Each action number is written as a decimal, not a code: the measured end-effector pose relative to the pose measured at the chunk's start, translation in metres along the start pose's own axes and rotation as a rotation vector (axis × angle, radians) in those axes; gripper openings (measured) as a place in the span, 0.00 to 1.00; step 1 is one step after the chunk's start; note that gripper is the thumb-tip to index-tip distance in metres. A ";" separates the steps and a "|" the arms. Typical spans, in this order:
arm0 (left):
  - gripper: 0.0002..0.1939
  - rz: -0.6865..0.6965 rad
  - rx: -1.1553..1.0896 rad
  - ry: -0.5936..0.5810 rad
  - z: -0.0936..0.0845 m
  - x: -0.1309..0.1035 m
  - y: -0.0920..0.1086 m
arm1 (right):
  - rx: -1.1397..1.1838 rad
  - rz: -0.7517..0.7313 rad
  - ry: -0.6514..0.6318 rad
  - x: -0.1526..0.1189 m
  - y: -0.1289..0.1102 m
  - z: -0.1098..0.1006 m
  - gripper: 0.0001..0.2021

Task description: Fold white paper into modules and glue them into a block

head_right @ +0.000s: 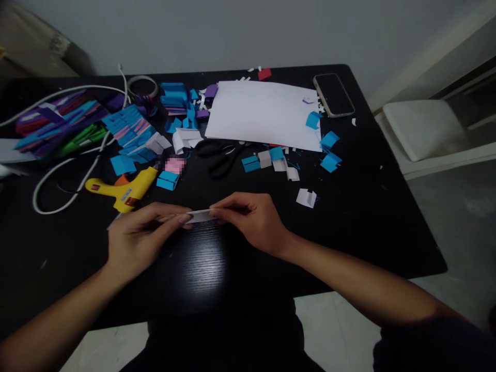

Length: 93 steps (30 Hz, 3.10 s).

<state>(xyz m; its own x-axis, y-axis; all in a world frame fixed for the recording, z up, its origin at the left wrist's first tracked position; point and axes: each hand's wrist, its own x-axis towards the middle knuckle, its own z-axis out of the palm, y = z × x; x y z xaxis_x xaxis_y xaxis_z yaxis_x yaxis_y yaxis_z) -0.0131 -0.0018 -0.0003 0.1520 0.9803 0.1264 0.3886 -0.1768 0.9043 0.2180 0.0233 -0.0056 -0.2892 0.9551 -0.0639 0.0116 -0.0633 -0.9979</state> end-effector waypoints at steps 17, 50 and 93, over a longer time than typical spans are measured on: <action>0.02 -0.098 -0.133 0.013 0.002 0.005 0.002 | -0.069 0.023 -0.074 0.001 -0.001 0.001 0.07; 0.03 -0.101 -0.141 -0.008 -0.002 0.004 0.002 | -0.128 -0.041 -0.028 0.000 -0.005 0.000 0.02; 0.03 0.042 0.068 -0.060 -0.001 0.003 -0.001 | -0.137 0.026 -0.120 -0.001 0.003 -0.001 0.08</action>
<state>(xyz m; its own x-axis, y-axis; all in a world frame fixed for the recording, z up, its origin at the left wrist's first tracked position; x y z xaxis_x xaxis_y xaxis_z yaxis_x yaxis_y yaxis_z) -0.0144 0.0017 -0.0004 0.2232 0.9650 0.1374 0.4413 -0.2257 0.8685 0.2196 0.0225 -0.0084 -0.3990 0.9119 -0.0961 0.1479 -0.0395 -0.9882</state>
